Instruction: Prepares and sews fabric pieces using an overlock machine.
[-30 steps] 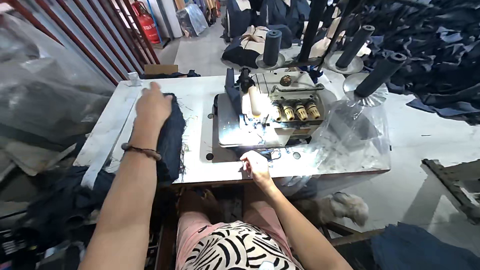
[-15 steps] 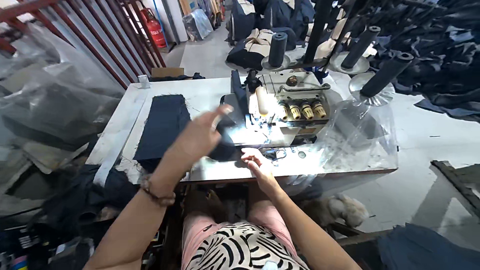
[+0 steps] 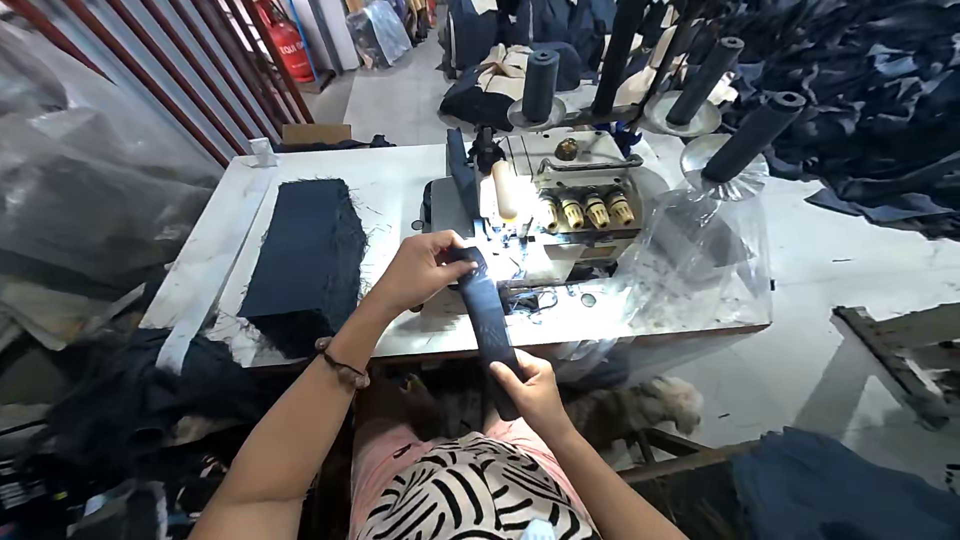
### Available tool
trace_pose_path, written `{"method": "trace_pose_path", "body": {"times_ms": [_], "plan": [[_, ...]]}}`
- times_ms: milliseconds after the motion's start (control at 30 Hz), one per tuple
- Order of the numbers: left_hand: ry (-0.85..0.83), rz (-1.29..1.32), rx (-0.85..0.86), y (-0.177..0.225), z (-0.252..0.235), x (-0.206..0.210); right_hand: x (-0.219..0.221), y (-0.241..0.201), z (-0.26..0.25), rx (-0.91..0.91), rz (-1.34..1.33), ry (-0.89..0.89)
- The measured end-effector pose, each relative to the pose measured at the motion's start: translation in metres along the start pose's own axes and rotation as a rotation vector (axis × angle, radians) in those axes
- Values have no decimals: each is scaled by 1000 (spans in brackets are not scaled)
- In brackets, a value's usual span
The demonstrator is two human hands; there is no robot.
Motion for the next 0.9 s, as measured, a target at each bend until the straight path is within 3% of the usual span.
{"method": "trace_pose_path", "body": {"times_ms": [133, 367, 667, 900], "plan": [[41, -216, -4, -7, -8, 10, -3, 5, 5, -107, 120, 102], [49, -484, 152, -17, -2, 36, -2, 10, 8, -147, 221, 87], [104, -577, 152, -11, 4, 53, -10, 19, 19, -183, 273, -3], [106, -564, 145, -12, 0, 49, -13, 8, -1, -259, 319, 78]]}}
Point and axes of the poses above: each hand's wrist, its own z-axis away from the middle knuckle, its own x-axis out of the palm, y = z × x, the point moved 1 cm from there along -z, towards the middle knuckle, and after that the axes turned 15 degrees about x, right-handed, at the moved point
